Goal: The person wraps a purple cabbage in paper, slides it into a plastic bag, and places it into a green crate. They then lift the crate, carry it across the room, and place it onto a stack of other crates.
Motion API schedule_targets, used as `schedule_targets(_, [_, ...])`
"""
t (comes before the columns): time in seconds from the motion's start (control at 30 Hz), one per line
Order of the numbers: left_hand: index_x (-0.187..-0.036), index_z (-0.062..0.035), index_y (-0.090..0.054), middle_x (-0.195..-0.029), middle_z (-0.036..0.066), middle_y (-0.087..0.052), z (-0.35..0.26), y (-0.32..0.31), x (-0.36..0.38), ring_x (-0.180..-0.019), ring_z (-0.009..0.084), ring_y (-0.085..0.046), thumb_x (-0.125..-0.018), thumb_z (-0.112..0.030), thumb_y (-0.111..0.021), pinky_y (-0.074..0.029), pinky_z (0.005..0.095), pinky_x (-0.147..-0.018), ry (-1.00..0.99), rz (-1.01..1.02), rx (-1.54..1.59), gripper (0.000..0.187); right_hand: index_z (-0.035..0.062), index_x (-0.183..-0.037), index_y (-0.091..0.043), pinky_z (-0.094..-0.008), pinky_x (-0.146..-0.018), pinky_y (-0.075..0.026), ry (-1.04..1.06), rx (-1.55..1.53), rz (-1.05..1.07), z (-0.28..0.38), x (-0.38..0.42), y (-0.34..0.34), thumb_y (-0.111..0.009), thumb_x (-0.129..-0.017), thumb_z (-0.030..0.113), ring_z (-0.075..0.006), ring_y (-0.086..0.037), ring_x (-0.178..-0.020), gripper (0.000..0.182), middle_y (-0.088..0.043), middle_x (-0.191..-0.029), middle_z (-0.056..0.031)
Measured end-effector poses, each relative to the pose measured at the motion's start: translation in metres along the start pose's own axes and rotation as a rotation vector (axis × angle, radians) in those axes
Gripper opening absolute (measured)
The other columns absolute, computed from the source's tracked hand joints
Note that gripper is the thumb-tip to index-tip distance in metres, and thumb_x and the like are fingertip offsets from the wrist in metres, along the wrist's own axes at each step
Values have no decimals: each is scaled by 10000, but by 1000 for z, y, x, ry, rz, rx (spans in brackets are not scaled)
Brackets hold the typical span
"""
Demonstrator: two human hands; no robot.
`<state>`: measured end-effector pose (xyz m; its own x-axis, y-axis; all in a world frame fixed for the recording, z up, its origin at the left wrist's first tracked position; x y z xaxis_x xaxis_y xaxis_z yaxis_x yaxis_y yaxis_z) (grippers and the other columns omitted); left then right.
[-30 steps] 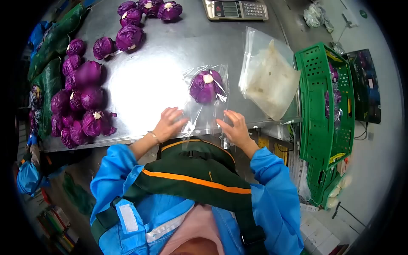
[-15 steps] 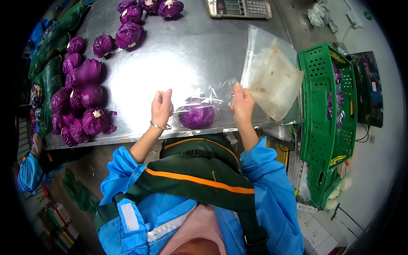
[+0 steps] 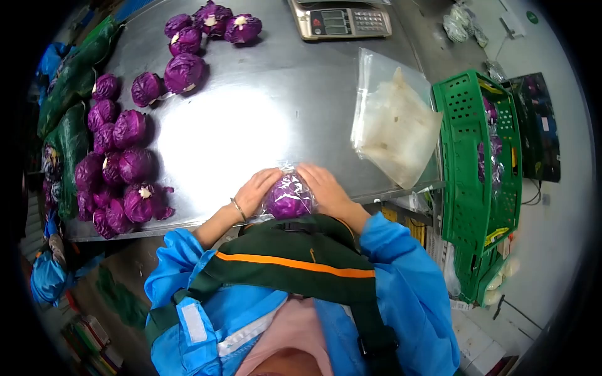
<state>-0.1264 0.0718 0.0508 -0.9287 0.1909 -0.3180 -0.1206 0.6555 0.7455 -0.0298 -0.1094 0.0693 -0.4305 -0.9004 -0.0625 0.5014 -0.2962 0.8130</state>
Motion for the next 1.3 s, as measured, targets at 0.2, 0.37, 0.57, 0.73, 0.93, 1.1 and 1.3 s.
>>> schedule_targets(0.2, [-1269,-42,-441,-1005,214,-617,28,-34,-6,-864,272,-622,-802,-120,-503,-487,347,-796,771,464,638,477,136,-1407,-219,-335,-931,-413,-760,-1536,-14,-39,32,-39,-486,-808,108,-222,-449,-1173,657,-413,-1321,-114])
schedule_targets(0.37, [-1184,-15,-527,-789,204,-655,-51,10,-115,-591,225,-646,-791,-83,-368,-519,304,-595,738,519,449,429,121,-1318,-407,-473,-979,-362,-802,-2296,-390,-7,62,18,-433,-909,414,-255,-454,-1178,503,-458,-1315,-75])
schedule_targets(0.57, [-1182,-24,-520,-898,133,-656,-159,18,-261,-667,204,-637,-828,-10,-475,-506,266,-631,218,323,928,358,113,-1267,-461,-484,-997,-354,-176,-2045,-1047,-95,153,232,-484,-833,528,-292,-481,-1142,601,-497,-1267,-101])
schedule_targets(0.73, [-1335,-17,-317,-1310,265,-339,-91,-82,-294,-1182,391,-372,-735,-33,-609,-328,410,-975,-41,-4,77,668,136,-1285,-445,-489,-1019,-322,-219,-1605,-1435,-150,268,390,-428,-870,496,-288,-443,-1183,549,-469,-1299,-80])
schedule_targets(0.93, [-1424,-103,-99,-1082,246,-556,-7,-156,-272,-776,252,-626,-751,24,-549,-491,298,-607,586,186,348,819,160,-1321,-419,-492,-1006,-330,-887,-1534,-1229,-248,349,350,-464,-859,522,-286,-432,-1198,589,-444,-1337,-76])
schedule_targets(1.1, [-1397,-141,-225,-980,141,-626,-29,-101,-188,-761,240,-633,-822,-28,-532,-529,320,-654,726,102,470,662,131,-1283,-454,-419,-897,-372,-1259,-1245,-710,-315,352,314,-490,-866,436,-258,-483,-1057,518,-504,-1195,-82])
schedule_targets(1.3, [-1304,-7,-372,-1162,224,-511,26,-26,-110,-1089,384,-471,-734,-394,-683,-354,447,-953,508,65,44,756,91,-1226,-501,-319,-741,-424,-1260,-353,-499,-348,339,395,-501,-891,294,-210,-544,-860,392,-575,-996,-83])
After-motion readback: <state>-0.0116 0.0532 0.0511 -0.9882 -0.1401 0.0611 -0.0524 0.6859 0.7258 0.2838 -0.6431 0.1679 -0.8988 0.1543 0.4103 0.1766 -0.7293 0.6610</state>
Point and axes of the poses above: each hand's wrist, its own x-axis away from the middle knuckle, its own y-axis out of the back of the hand, z = x × y, the point moved 4 cm from there along -x, towards the middle knuckle
